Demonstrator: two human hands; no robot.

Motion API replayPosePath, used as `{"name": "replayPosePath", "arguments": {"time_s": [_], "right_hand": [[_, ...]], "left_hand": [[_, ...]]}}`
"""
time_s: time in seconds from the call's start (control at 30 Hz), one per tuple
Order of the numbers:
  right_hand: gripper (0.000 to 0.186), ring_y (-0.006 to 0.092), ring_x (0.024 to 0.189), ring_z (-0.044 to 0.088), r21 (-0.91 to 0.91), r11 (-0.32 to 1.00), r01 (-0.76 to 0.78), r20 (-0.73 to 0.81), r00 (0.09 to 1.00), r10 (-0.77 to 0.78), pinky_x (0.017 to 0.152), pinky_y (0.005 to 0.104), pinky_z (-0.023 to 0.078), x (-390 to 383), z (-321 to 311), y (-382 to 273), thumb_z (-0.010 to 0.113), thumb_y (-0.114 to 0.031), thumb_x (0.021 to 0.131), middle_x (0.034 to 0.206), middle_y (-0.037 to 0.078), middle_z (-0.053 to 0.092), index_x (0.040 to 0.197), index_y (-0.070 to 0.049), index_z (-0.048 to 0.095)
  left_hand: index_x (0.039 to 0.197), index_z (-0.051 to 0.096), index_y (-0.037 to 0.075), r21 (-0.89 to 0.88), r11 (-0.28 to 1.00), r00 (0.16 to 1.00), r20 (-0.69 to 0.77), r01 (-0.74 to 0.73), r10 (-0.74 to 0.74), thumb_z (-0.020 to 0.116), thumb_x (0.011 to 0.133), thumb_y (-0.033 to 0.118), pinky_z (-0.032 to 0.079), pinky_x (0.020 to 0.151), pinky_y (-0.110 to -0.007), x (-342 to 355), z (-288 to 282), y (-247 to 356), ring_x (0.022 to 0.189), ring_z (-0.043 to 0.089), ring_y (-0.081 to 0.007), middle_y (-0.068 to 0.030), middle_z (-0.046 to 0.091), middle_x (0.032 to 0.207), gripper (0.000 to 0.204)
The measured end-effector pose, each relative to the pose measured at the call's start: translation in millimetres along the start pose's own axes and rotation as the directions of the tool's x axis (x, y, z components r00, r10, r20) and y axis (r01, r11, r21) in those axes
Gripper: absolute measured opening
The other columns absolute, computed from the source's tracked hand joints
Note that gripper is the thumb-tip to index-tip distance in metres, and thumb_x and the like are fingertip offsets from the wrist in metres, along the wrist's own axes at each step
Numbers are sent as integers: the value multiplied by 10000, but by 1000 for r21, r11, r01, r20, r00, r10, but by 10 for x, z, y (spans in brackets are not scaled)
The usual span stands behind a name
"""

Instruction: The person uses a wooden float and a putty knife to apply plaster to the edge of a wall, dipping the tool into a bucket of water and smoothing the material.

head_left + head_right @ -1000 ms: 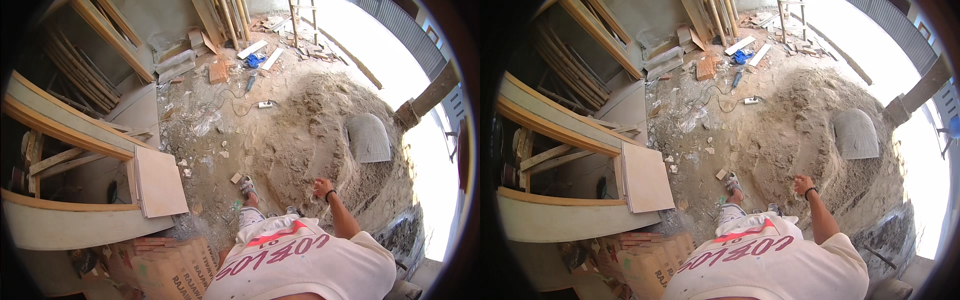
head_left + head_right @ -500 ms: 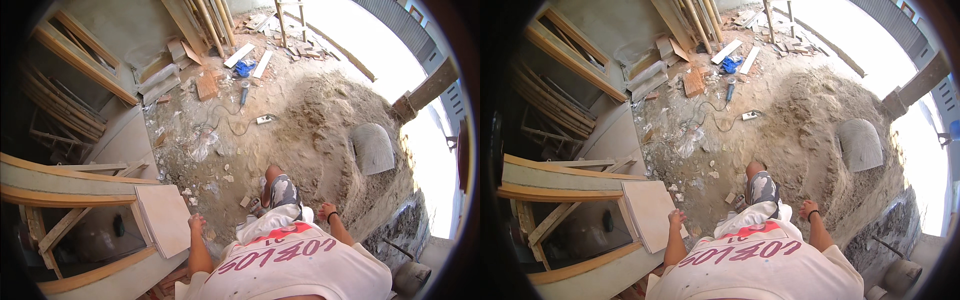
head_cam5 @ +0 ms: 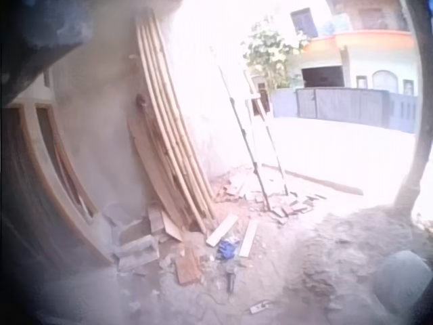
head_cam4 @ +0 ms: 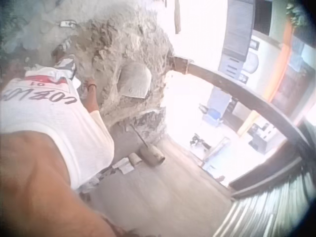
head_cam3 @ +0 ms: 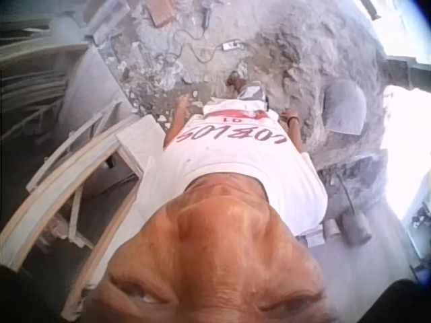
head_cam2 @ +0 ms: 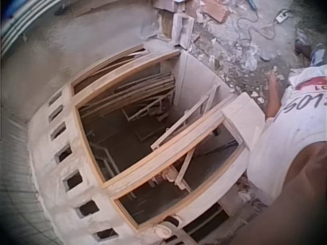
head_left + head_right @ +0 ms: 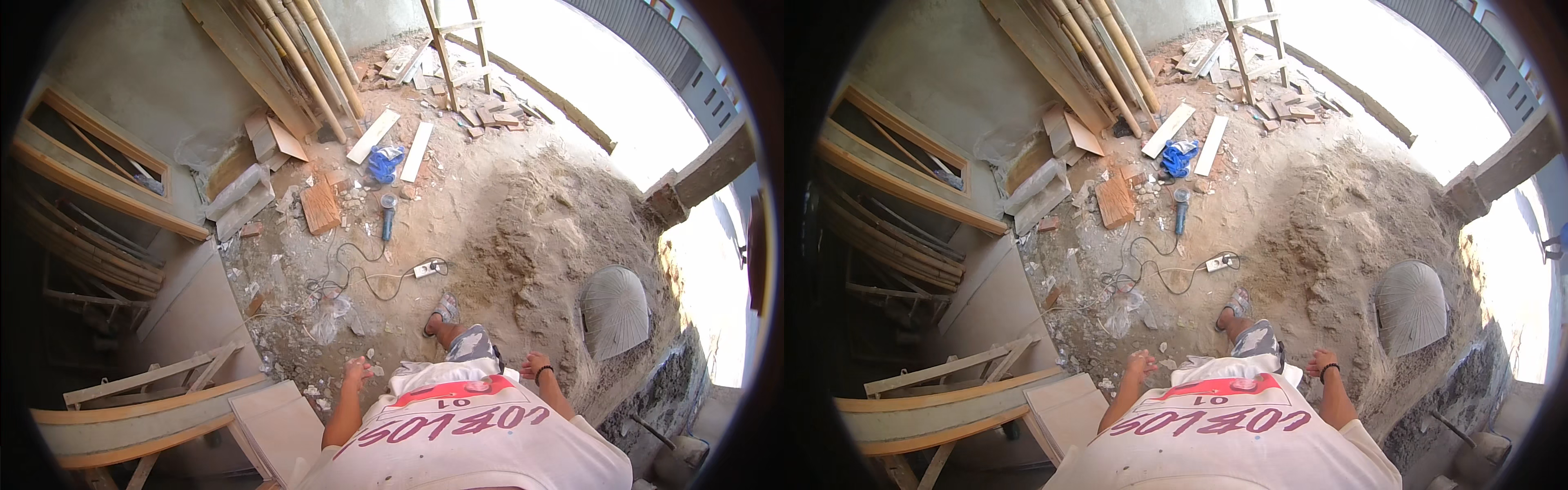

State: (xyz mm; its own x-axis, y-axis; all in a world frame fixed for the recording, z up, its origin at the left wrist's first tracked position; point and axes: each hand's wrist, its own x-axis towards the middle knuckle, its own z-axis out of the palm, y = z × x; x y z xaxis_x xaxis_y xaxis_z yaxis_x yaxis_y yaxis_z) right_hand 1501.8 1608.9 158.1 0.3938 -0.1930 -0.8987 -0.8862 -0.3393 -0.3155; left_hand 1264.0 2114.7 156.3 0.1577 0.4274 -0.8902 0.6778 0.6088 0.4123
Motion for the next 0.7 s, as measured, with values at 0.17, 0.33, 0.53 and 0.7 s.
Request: {"name": "replayPosePath", "arguments": {"time_s": [0.17, 0.33, 0.53, 0.7], "right_hand": [[438, 227, 670, 654, 224, 927, 299, -32, 954, -300, 545, 339, 537, -50, -264, -1767, 490, -209, 929, 919, 125, 642, 1345, -88, 430], [430, 214, 645, 653, 207, 929, 306, -112, 951, -289, 521, 315, 524, -18, -384, -2467, 490, -210, 930, 900, 116, 644, 1337, -84, 436], [418, 222, 613, 649, 144, 978, 151, -110, 985, -136, 506, 335, 524, 489, -143, -2757, 491, -205, 928, 891, 118, 643, 1328, -90, 444], [416, 274, 625, 652, 205, 966, 155, -160, 979, -123, 511, 383, 532, 1128, 219, -3622, 479, -170, 922, 889, 156, 639, 1327, -86, 432]], "left_hand": [[1132, 521, 74, 122, 991, 997, -39, -60, 65, 549, 913, 270, 452, 481, -310, 316, 361, 1045, 565, 604, -183, -75, 628, 891, 295], [1142, 543, -11, 172, 972, 986, -33, -157, 165, 556, 895, 217, 528, 505, -323, 583, 806, 2160, 574, 593, -191, -121, 622, 886, 335], [1144, 548, -19, 282, 948, 989, 51, -148, 139, 556, 883, 186, 553, 523, -350, 1062, 1508, 3228, 745, 606, -198, -131, 611, 919, 331], [1148, 542, -26, 389, 920, 996, 93, -43, 7, 568, 883, 193, 556, 526, -373, 1781, 2116, 4089, 763, 600, -231, -133, 602, 921, 345]]}}
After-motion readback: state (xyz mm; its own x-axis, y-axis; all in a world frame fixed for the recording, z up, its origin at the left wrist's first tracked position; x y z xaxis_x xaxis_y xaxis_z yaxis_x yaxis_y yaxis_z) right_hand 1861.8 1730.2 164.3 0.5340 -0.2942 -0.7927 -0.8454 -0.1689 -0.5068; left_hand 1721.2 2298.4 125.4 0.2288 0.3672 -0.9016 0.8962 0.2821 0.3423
